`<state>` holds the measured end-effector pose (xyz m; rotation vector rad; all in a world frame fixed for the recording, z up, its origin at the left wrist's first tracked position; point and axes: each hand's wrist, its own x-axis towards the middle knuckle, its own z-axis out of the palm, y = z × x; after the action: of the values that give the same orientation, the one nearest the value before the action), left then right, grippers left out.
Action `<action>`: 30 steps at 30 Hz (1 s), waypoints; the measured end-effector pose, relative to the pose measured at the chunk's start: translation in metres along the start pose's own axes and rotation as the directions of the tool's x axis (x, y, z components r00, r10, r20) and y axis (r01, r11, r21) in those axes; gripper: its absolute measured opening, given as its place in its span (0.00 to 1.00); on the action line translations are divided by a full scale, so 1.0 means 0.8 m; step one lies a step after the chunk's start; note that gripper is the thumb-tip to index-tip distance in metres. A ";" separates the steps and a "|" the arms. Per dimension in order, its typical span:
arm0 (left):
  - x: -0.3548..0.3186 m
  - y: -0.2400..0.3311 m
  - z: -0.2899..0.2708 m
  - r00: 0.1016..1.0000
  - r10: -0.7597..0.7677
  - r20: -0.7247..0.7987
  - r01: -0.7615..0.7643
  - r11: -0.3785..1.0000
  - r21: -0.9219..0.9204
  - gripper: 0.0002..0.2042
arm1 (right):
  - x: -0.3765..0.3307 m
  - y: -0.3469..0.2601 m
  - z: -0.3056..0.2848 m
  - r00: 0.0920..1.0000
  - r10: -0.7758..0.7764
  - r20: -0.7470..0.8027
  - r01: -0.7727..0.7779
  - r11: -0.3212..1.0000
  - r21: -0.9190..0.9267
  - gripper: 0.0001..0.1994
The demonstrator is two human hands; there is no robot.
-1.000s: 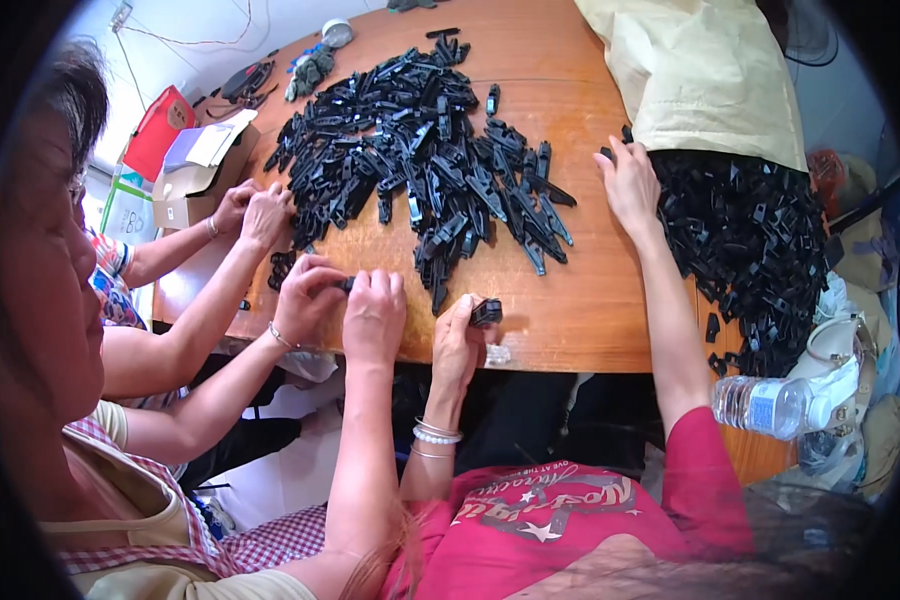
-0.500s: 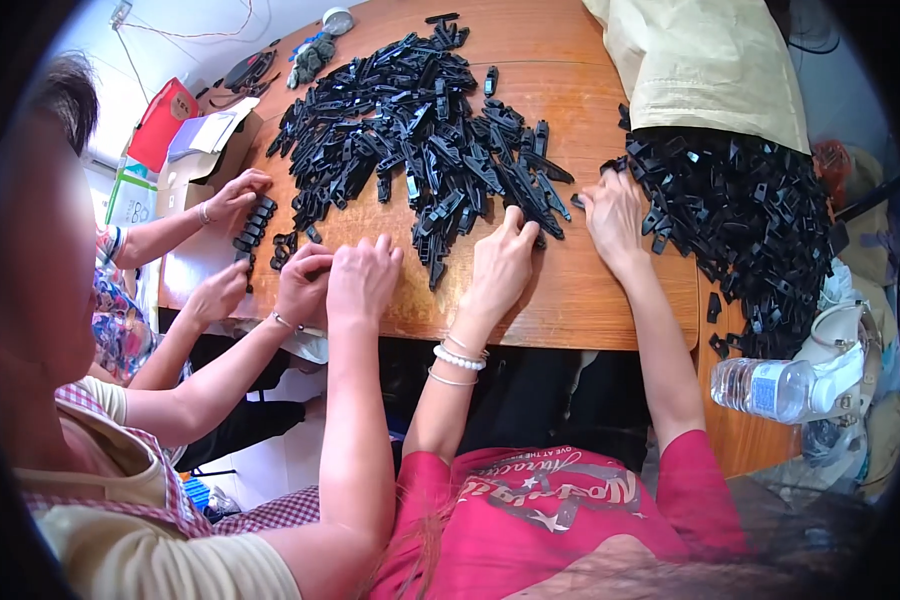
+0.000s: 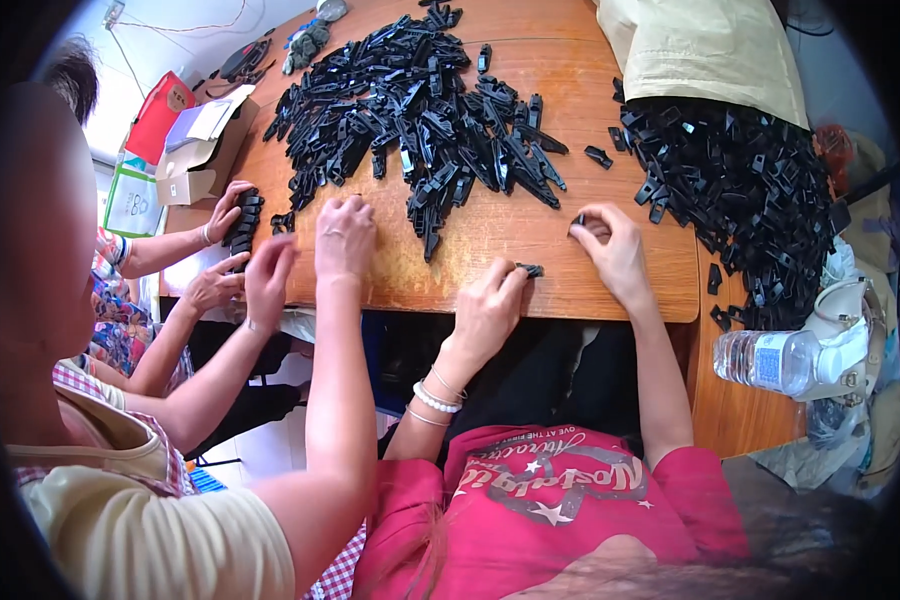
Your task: Assembling small black plastic buckle components at a workbench.
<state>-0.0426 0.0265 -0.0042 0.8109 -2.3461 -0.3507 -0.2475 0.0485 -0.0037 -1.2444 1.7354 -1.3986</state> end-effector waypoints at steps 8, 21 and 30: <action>-0.027 0.007 -0.014 0.993 -0.066 -0.099 0.058 0.995 -0.082 0.12 | -0.048 -0.015 -0.003 0.992 -0.093 0.082 0.096 0.995 -0.034 0.10; -0.029 -0.018 -0.029 0.975 -0.198 0.099 0.218 0.938 -0.269 0.11 | -0.041 -0.011 0.024 0.842 -0.355 0.407 0.424 0.901 -0.093 0.13; -0.121 -0.014 -0.052 0.965 -0.243 -0.101 0.257 0.954 0.156 0.11 | 0.046 0.010 -0.033 0.887 -0.399 -0.233 0.193 0.778 -0.598 0.14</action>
<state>0.0487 0.0767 -0.0229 1.1874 -2.2223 -0.2210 -0.2871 0.0262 -0.0001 -1.7337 2.4033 -1.3912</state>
